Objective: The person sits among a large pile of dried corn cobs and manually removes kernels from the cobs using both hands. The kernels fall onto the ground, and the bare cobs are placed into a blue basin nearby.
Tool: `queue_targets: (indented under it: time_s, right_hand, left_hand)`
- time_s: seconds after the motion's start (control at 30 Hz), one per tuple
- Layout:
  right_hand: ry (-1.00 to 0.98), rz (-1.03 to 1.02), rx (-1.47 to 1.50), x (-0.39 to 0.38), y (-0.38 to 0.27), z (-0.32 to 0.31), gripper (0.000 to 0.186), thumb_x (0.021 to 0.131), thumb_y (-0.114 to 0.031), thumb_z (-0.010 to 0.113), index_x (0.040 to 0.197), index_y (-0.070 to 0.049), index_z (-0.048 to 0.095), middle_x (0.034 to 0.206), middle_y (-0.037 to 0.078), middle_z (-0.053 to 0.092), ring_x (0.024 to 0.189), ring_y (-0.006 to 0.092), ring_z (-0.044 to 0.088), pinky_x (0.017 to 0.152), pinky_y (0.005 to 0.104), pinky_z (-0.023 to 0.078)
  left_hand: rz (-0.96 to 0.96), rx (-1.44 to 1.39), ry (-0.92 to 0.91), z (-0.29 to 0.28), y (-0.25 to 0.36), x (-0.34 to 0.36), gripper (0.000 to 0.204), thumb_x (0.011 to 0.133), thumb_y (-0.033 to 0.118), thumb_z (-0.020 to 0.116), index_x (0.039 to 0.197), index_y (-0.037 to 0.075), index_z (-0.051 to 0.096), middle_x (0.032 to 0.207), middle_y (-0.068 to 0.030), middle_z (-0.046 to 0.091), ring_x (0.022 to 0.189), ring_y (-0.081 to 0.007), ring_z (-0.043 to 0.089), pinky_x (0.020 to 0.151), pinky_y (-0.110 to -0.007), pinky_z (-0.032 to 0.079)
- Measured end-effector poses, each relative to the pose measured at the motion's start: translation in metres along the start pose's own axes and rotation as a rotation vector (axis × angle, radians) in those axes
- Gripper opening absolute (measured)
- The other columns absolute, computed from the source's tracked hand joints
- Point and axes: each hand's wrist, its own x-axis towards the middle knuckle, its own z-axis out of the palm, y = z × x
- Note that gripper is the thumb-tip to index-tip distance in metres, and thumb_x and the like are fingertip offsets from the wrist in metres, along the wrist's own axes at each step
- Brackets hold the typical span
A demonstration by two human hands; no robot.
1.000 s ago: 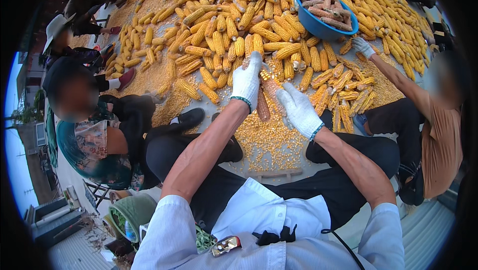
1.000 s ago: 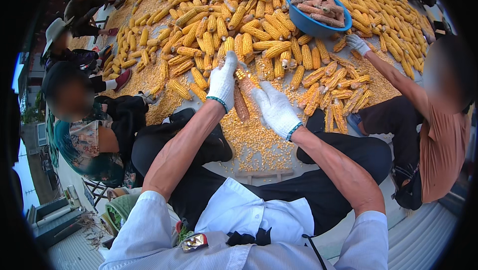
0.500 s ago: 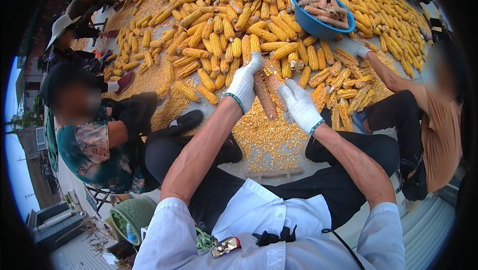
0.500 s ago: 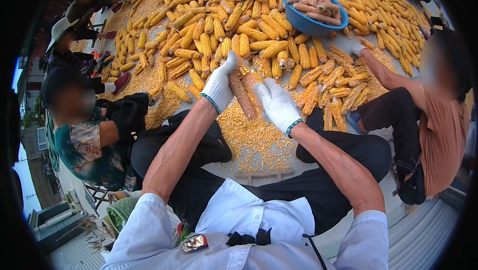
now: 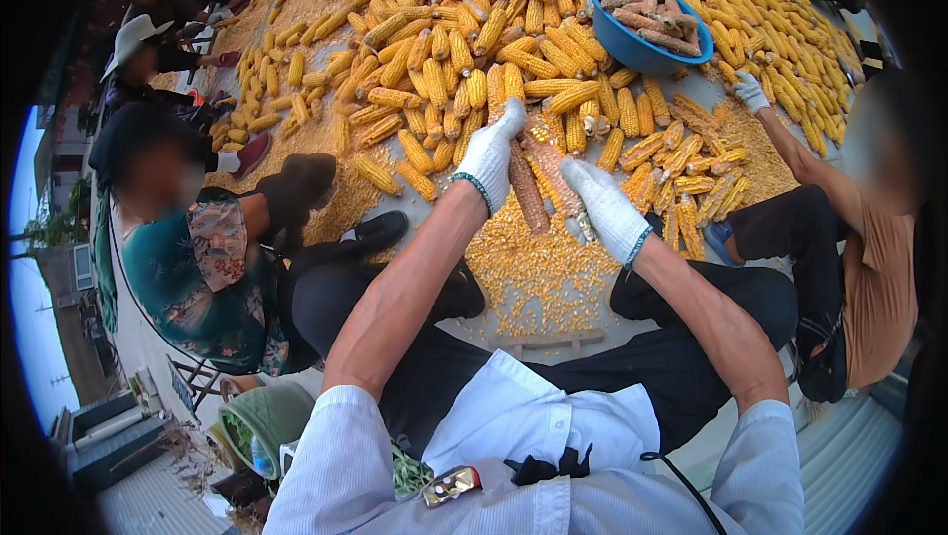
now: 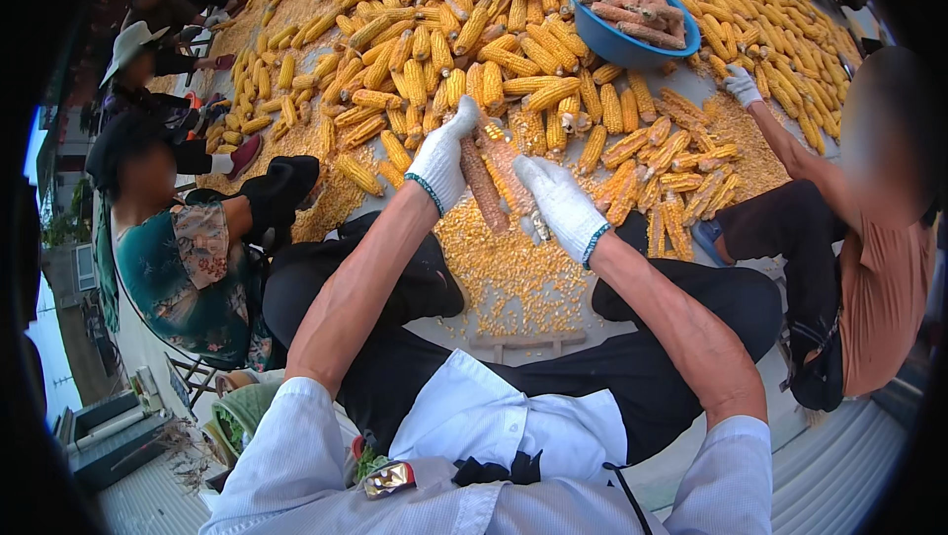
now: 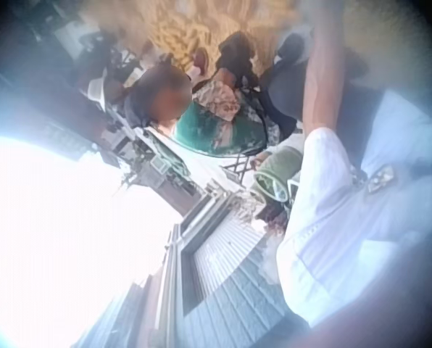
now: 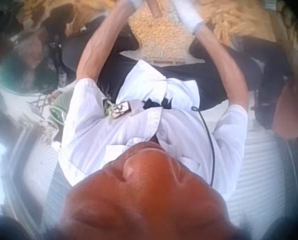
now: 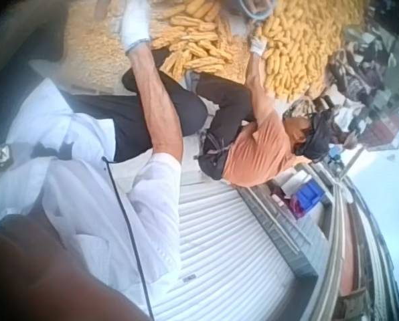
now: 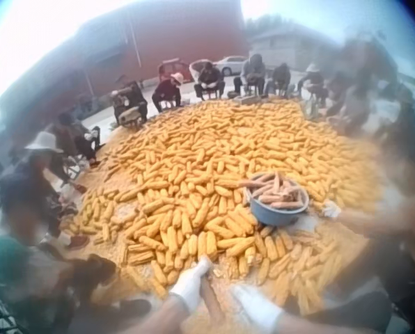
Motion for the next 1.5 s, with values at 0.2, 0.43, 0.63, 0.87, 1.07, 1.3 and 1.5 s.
queue_targets:
  time_s: [0.2, 0.43, 0.63, 0.87, 1.07, 1.3, 1.5]
  right_hand:
    - [0.136, -0.213, -0.597, -0.004, -0.004, -0.002, 0.046, 0.105, -0.042, 0.050, 0.120, 0.001, 0.059, 0.092, 0.023, 0.065, 0.080, 0.0305, 0.069, 0.071, 0.0429, 0.052]
    - [0.003, -0.089, -0.197, -0.001, 0.003, 0.000, 0.045, 0.105, -0.041, 0.049, 0.118, 0.001, 0.058, 0.075, 0.014, 0.057, 0.061, 0.0205, 0.063, 0.057, 0.0376, 0.050]
    - [0.122, -0.185, -0.570, -0.007, -0.010, -0.002, 0.049, 0.104, -0.043, 0.050, 0.120, 0.002, 0.057, 0.084, 0.022, 0.064, 0.076, 0.0312, 0.069, 0.067, 0.0441, 0.053]
    - [0.189, -0.256, -0.948, -0.001, -0.015, -0.004, 0.051, 0.101, -0.045, 0.052, 0.122, 0.001, 0.056, 0.100, 0.031, 0.068, 0.096, 0.0468, 0.067, 0.083, 0.0552, 0.051]
    - [0.103, -0.212, -1.017, -0.006, -0.018, 0.007, 0.049, 0.101, -0.042, 0.051, 0.124, 0.001, 0.053, 0.093, 0.030, 0.069, 0.091, 0.0468, 0.068, 0.080, 0.0549, 0.052]
    - [0.083, -0.220, -0.940, -0.004, -0.019, 0.006, 0.055, 0.101, -0.043, 0.052, 0.132, 0.002, 0.051, 0.097, 0.031, 0.069, 0.096, 0.0481, 0.067, 0.084, 0.0556, 0.051]
    - [0.094, -0.301, -0.572, 0.003, -0.016, 0.000, 0.062, 0.098, -0.048, 0.058, 0.137, 0.000, 0.052, 0.103, 0.029, 0.070, 0.098, 0.0445, 0.069, 0.087, 0.0492, 0.052]
  left_hand:
    - [-0.034, -0.039, 0.031, 0.007, 0.003, -0.003, 0.040, 0.099, 0.047, 0.065, 0.107, 0.008, 0.065, 0.095, -0.0044, 0.063, 0.091, -0.0192, 0.061, 0.085, -0.040, 0.051]
    - [-0.030, 0.006, 0.074, -0.007, -0.007, 0.013, 0.044, 0.100, 0.049, 0.062, 0.106, 0.005, 0.064, 0.093, -0.0068, 0.065, 0.082, -0.0208, 0.063, 0.075, -0.039, 0.055]
    - [-0.034, 0.035, 0.003, -0.002, 0.001, 0.008, 0.042, 0.101, 0.047, 0.060, 0.111, 0.006, 0.062, 0.102, -0.0082, 0.066, 0.090, -0.0199, 0.063, 0.079, -0.040, 0.055]
    - [-0.004, -0.142, 0.021, 0.007, -0.008, 0.001, 0.048, 0.099, 0.042, 0.067, 0.127, 0.004, 0.059, 0.110, -0.0075, 0.066, 0.098, -0.0221, 0.063, 0.086, -0.041, 0.052]
    - [-0.044, -0.106, 0.069, -0.003, -0.015, 0.014, 0.043, 0.100, 0.045, 0.063, 0.120, 0.006, 0.061, 0.105, -0.0077, 0.066, 0.090, -0.0227, 0.062, 0.081, -0.041, 0.053]
    - [0.001, -0.041, 0.117, -0.008, -0.016, 0.021, 0.042, 0.102, 0.045, 0.059, 0.105, 0.003, 0.062, 0.096, -0.0116, 0.067, 0.085, -0.0229, 0.062, 0.077, -0.040, 0.053]
    - [0.052, -0.169, -0.059, -0.009, 0.002, 0.021, 0.045, 0.103, 0.045, 0.057, 0.112, 0.001, 0.058, 0.103, -0.0142, 0.067, 0.090, -0.0261, 0.067, 0.084, -0.043, 0.058]
